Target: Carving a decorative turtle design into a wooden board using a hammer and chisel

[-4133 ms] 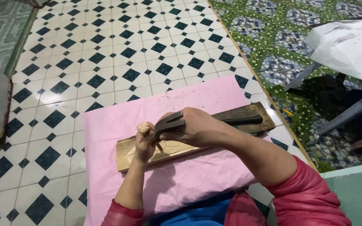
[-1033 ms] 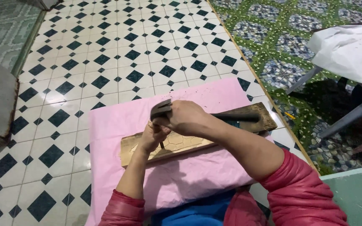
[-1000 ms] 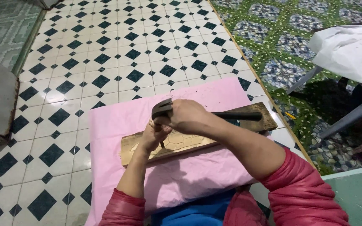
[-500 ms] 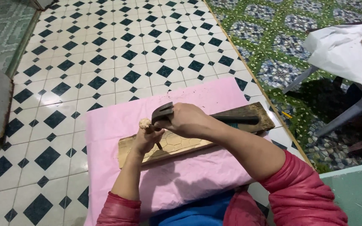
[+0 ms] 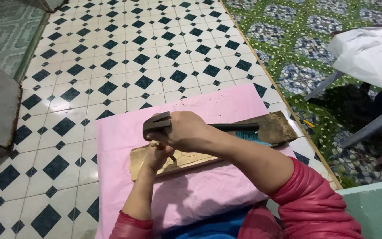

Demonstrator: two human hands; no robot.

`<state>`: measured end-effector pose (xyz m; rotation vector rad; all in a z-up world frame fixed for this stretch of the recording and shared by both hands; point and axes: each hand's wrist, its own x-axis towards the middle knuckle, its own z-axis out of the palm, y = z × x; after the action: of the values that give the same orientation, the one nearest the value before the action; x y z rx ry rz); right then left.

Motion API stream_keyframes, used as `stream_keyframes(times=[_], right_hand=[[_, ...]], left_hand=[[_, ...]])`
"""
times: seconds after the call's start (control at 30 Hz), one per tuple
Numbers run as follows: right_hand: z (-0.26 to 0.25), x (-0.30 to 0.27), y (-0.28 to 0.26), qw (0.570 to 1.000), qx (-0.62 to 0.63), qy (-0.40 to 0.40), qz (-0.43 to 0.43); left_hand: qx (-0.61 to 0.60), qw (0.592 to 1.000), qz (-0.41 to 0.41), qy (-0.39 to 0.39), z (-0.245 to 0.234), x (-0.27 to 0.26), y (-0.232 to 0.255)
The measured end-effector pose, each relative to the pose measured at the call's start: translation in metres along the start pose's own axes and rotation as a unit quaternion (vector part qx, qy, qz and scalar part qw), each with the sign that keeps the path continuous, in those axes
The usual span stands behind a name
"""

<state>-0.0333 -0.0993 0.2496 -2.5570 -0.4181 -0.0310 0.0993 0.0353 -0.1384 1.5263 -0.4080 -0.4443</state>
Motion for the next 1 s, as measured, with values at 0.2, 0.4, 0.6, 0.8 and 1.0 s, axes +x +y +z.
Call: stream_keyframes(times=[0.2,0.4,0.6,0.8,1.0], right_hand=[[-0.003,0.000,-0.001,0.994,-0.081,-0.066,0.039],[-0.006,-0.007,0.003,0.995,-0.012,-0.070,0.071],[-0.002,-0.006,0.006,0.999,-0.016,-0.028,0.039],[-0.003,-0.011,0.006,0.999,-0.044,-0.011,0.001],[-0.011,-0.017,0.009,0.999,-0.047,0.014,0.011]], left_hand=[[0.006,0.999,0.001,0.038,0.019,-0.014,0.033],[-0.104,0.994,0.041,0.016,-0.017,0.029,-0.074],[-0.165,0.982,0.064,-0.058,0.024,-0.019,0.097],[-0.087,0.988,0.039,-0.118,0.025,-0.022,0.122],[-0.068,0.988,0.018,-0.138,0.030,-0.021,0.124]])
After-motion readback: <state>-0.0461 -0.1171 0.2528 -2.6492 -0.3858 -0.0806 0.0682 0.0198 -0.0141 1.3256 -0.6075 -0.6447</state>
